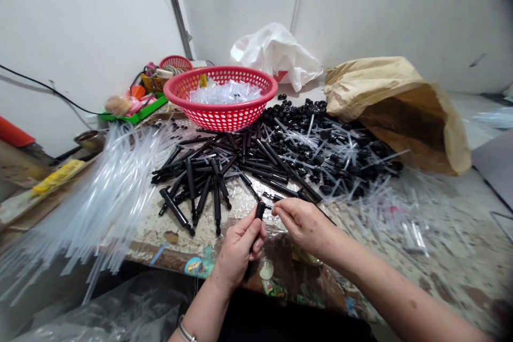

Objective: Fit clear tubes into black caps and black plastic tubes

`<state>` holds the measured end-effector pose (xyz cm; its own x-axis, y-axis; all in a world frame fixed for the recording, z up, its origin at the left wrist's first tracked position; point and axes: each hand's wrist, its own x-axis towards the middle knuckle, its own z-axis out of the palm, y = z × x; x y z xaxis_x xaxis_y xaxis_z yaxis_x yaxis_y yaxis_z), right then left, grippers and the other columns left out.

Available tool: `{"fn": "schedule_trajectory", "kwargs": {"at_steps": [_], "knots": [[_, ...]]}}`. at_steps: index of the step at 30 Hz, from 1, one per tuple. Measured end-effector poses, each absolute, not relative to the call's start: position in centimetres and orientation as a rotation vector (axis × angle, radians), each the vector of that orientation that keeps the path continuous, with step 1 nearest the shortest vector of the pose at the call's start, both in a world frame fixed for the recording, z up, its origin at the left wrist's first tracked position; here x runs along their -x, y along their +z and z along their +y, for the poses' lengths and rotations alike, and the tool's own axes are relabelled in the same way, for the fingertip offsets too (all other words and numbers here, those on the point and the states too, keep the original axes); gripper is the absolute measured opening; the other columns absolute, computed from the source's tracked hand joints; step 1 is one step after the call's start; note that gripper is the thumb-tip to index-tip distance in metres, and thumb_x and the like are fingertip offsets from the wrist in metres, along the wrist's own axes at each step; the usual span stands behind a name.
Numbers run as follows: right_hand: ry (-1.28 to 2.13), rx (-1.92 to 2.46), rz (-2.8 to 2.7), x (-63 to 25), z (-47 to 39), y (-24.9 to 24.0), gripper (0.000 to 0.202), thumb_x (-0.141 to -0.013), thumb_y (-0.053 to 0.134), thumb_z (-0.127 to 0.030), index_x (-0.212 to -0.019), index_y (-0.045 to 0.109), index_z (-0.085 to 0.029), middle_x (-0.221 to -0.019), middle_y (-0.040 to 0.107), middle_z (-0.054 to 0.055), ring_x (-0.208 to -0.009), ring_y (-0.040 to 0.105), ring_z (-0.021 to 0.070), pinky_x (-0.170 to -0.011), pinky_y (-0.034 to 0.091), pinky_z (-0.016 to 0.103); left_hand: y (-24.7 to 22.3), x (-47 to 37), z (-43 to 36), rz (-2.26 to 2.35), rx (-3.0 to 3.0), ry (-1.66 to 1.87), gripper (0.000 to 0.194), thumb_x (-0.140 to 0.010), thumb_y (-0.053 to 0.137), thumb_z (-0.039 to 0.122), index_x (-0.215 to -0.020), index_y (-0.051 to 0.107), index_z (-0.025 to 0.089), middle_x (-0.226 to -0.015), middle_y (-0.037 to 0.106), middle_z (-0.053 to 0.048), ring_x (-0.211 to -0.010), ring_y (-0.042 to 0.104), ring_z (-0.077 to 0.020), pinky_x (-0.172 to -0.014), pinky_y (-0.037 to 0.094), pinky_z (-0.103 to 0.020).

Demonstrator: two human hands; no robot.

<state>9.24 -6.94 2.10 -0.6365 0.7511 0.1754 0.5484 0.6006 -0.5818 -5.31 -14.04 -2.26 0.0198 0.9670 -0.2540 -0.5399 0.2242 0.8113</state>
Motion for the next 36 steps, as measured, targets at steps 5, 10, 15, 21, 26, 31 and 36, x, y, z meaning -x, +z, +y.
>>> {"fn": "schedule_trajectory", "kwargs": {"at_steps": [5, 10, 15, 21, 26, 31, 36], "knots": [[0.645, 1.059, -2.455, -9.1, -6.8, 1.9, 0.026, -0.088, 0.037, -0.021, -0.067, 0.053, -0.017, -0.062, 0.054, 0.003, -0.058, 0.047, 0.0128, -0.057, 0.035, 0.024, -2.4, 5.3, -13.9, 0.925, -0.559, 1.245, 0.029, -0.078, 0.063, 0.036, -0.102, 0.062, 0.021, -0.070, 0.046, 0.003, -0.045, 0.032, -0.0010, -0.037, 0.018, -0.013], [0.642, 1.091, -2.465, -8.4, -6.5, 1.6, 0.026, -0.087, 0.038, -0.020, -0.064, 0.051, -0.018, -0.061, 0.054, 0.002, -0.057, 0.046, 0.0123, -0.055, 0.035, 0.023, -2.1, 5.5, -13.6, 0.933, -0.533, 1.242, 0.023, -0.076, 0.065, 0.037, -0.088, 0.063, 0.018, -0.068, 0.045, 0.003, -0.043, 0.030, -0.0002, -0.036, 0.016, -0.012], [0.752, 1.076, -2.436, -8.5, -5.9, 2.6, 0.026, -0.088, 0.038, -0.021, -0.073, 0.059, -0.016, -0.069, 0.061, 0.004, -0.065, 0.054, 0.0140, -0.062, 0.040, 0.025, -2.0, 4.9, -13.7, 1.031, -0.589, 1.305, 0.030, -0.076, 0.064, 0.038, -0.100, 0.063, 0.019, -0.069, 0.048, 0.003, -0.044, 0.033, -0.0013, -0.035, 0.021, -0.012], [0.653, 1.192, -2.386, -13.3, -3.5, 2.9, 0.026, -0.090, 0.041, -0.026, -0.090, 0.066, -0.018, -0.088, 0.066, 0.006, -0.082, 0.059, 0.0167, -0.073, 0.043, 0.028, -1.5, 6.2, -13.2, 1.349, -0.736, 1.550, 0.050, -0.077, 0.061, 0.043, -0.122, 0.055, 0.021, -0.076, 0.058, 0.000, -0.054, 0.048, -0.0079, -0.043, 0.038, -0.017], [0.314, 1.355, -2.624, -14.3, -3.3, 0.9, 0.009, -0.078, 0.061, -0.028, -0.081, 0.069, -0.023, -0.084, 0.064, 0.004, -0.085, 0.055, 0.0195, -0.070, 0.035, 0.030, 0.1, 10.5, -10.0, 1.659, -0.995, 1.714, 0.053, -0.081, 0.055, 0.044, -0.129, 0.049, 0.023, -0.082, 0.063, -0.001, -0.070, 0.056, -0.0124, -0.066, 0.047, -0.023], [0.115, 1.478, -2.717, -12.4, -3.5, 0.8, 0.007, -0.075, 0.061, -0.020, -0.073, 0.066, -0.017, -0.084, 0.063, 0.010, -0.087, 0.054, 0.0245, -0.068, 0.032, 0.033, 0.7, 14.4, -5.6, 1.969, -1.432, 1.567, 0.055, -0.085, 0.048, 0.040, -0.133, 0.044, 0.014, -0.113, 0.063, -0.013, -0.109, 0.054, -0.0244, -0.096, 0.037, -0.037], [0.188, 1.568, -2.611, -12.8, -2.3, 2.5, 0.016, -0.083, 0.052, -0.022, -0.093, 0.064, -0.016, -0.091, 0.065, 0.009, -0.088, 0.056, 0.0215, -0.069, 0.034, 0.031, 1.7, 15.0, -4.3, 2.213, -1.857, 1.493, 0.058, -0.082, 0.050, 0.037, -0.130, 0.045, 0.004, -0.128, 0.050, -0.023, -0.119, 0.045, -0.0330, -0.102, 0.027, -0.048]]}}
